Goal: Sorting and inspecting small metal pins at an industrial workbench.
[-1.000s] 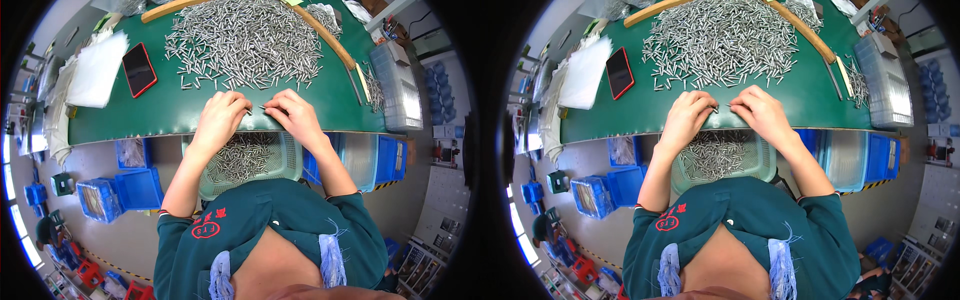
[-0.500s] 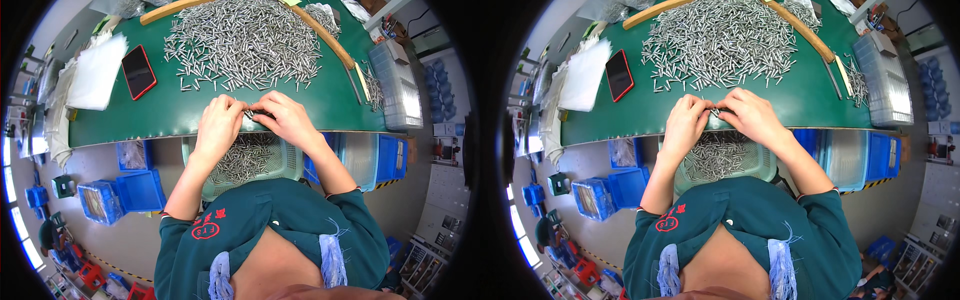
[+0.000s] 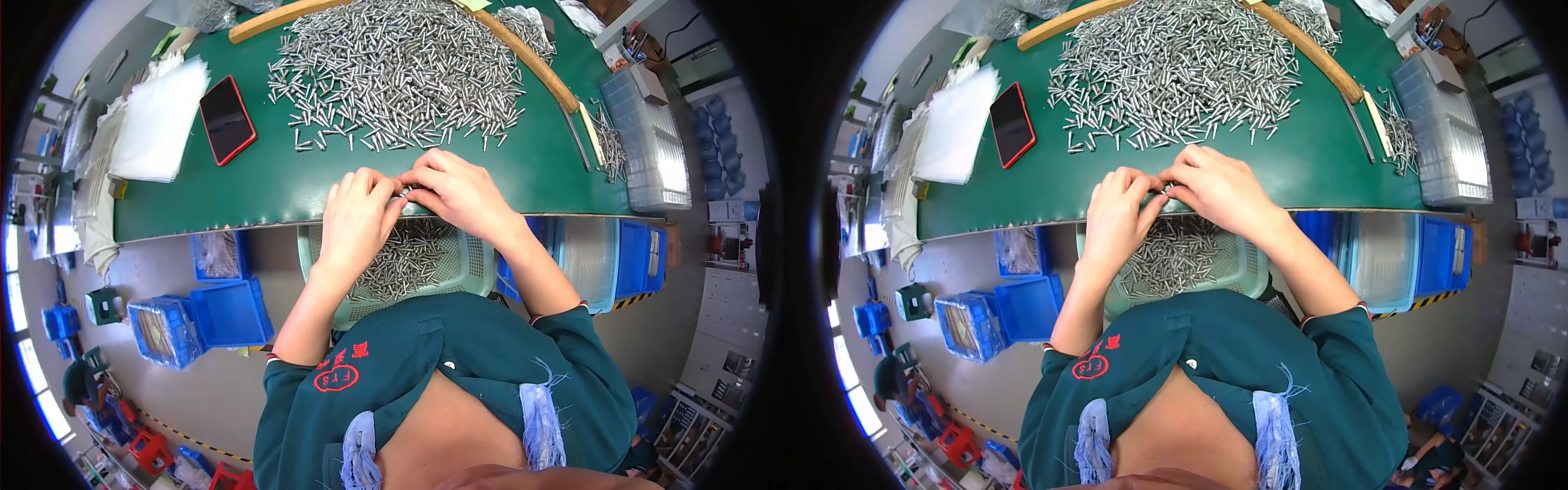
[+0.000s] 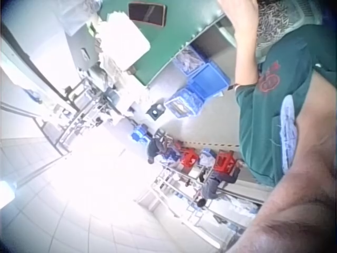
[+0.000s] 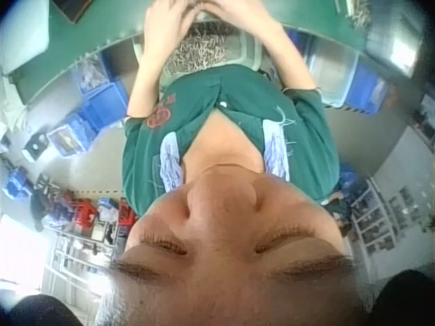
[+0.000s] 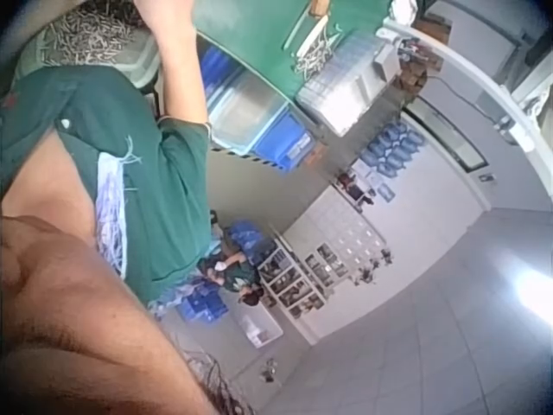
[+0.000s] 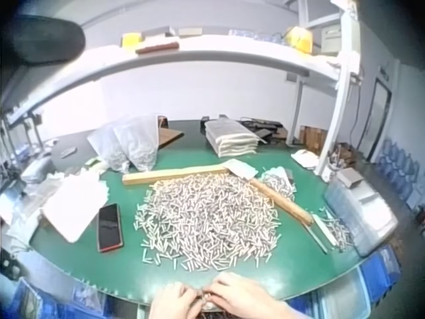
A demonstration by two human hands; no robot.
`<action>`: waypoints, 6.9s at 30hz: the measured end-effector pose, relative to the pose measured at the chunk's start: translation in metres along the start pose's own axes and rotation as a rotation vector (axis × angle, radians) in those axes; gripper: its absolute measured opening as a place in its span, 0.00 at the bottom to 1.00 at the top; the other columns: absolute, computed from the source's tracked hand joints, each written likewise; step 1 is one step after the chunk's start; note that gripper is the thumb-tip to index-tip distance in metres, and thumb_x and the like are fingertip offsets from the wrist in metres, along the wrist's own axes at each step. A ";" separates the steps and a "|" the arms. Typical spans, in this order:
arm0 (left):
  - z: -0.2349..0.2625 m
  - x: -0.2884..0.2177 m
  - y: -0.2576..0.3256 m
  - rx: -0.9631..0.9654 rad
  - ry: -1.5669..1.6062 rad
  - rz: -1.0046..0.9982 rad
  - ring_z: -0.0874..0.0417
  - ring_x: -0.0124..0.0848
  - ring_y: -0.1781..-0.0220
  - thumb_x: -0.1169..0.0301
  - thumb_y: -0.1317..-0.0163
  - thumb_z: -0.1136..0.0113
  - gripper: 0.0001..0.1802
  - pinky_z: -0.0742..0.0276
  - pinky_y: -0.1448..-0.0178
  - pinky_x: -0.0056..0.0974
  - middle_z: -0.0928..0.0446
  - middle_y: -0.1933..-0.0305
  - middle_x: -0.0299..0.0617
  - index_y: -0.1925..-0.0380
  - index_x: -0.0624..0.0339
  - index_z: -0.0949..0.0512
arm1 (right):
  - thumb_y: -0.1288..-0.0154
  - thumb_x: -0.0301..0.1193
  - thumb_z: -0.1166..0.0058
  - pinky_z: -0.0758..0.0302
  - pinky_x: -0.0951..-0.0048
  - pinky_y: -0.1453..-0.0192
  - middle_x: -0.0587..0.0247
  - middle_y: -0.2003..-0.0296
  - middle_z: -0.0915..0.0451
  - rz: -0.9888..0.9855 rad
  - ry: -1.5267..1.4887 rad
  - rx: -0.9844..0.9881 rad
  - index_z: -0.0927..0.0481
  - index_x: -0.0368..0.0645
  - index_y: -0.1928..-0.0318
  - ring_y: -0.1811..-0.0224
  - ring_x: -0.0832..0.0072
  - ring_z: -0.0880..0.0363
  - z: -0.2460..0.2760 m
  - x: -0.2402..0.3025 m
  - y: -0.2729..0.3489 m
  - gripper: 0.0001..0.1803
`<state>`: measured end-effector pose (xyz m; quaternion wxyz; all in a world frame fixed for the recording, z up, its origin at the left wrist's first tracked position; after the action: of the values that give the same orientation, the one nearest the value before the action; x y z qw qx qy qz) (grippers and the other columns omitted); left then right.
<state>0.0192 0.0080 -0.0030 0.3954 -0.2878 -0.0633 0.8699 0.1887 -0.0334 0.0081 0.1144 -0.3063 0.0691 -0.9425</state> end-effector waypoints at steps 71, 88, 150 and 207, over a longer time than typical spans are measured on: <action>-0.015 -0.014 0.032 0.435 1.341 0.644 0.15 0.27 0.60 0.69 0.31 0.46 0.13 0.19 0.56 0.29 0.17 0.60 0.42 0.54 0.68 0.22 | 0.39 0.27 0.38 0.29 0.79 0.59 0.68 0.62 0.26 -0.187 -0.627 0.175 0.18 0.41 0.53 0.62 0.81 0.26 0.011 0.013 0.036 0.13; -0.014 -0.013 0.032 0.489 1.396 0.656 0.14 0.31 0.61 0.66 0.30 0.46 0.15 0.17 0.57 0.30 0.16 0.62 0.48 0.55 0.68 0.21 | 0.39 0.26 0.39 0.28 0.78 0.59 0.66 0.60 0.24 -0.200 -0.713 0.176 0.18 0.39 0.53 0.60 0.79 0.25 0.007 0.010 0.036 0.13; 0.007 -0.013 0.034 0.398 1.145 0.575 0.15 0.28 0.58 0.70 0.30 0.48 0.15 0.19 0.55 0.30 0.16 0.59 0.44 0.49 0.68 0.24 | 0.36 0.27 0.42 0.26 0.80 0.64 0.66 0.65 0.22 -0.235 -0.787 -0.036 0.18 0.41 0.57 0.67 0.83 0.23 -0.007 0.024 0.040 0.07; 0.032 0.015 0.024 0.237 1.159 0.514 0.16 0.30 0.57 0.71 0.29 0.50 0.15 0.21 0.51 0.32 0.17 0.56 0.51 0.48 0.70 0.25 | 0.36 0.31 0.41 0.26 0.76 0.62 0.65 0.66 0.21 -0.164 -0.765 0.091 0.17 0.42 0.57 0.67 0.77 0.23 -0.014 0.017 0.036 0.09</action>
<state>-0.0219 0.0068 0.0089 0.1737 -0.6714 0.3279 0.6416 0.1732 -0.0720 -0.0005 0.0697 -0.6347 -0.0453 -0.7683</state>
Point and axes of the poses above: each hand's wrist, its own y-axis away from the middle knuckle, its own z-axis out of the back of the hand, x = y × z, the point moved 2 cm from there along -y, towards the middle knuckle
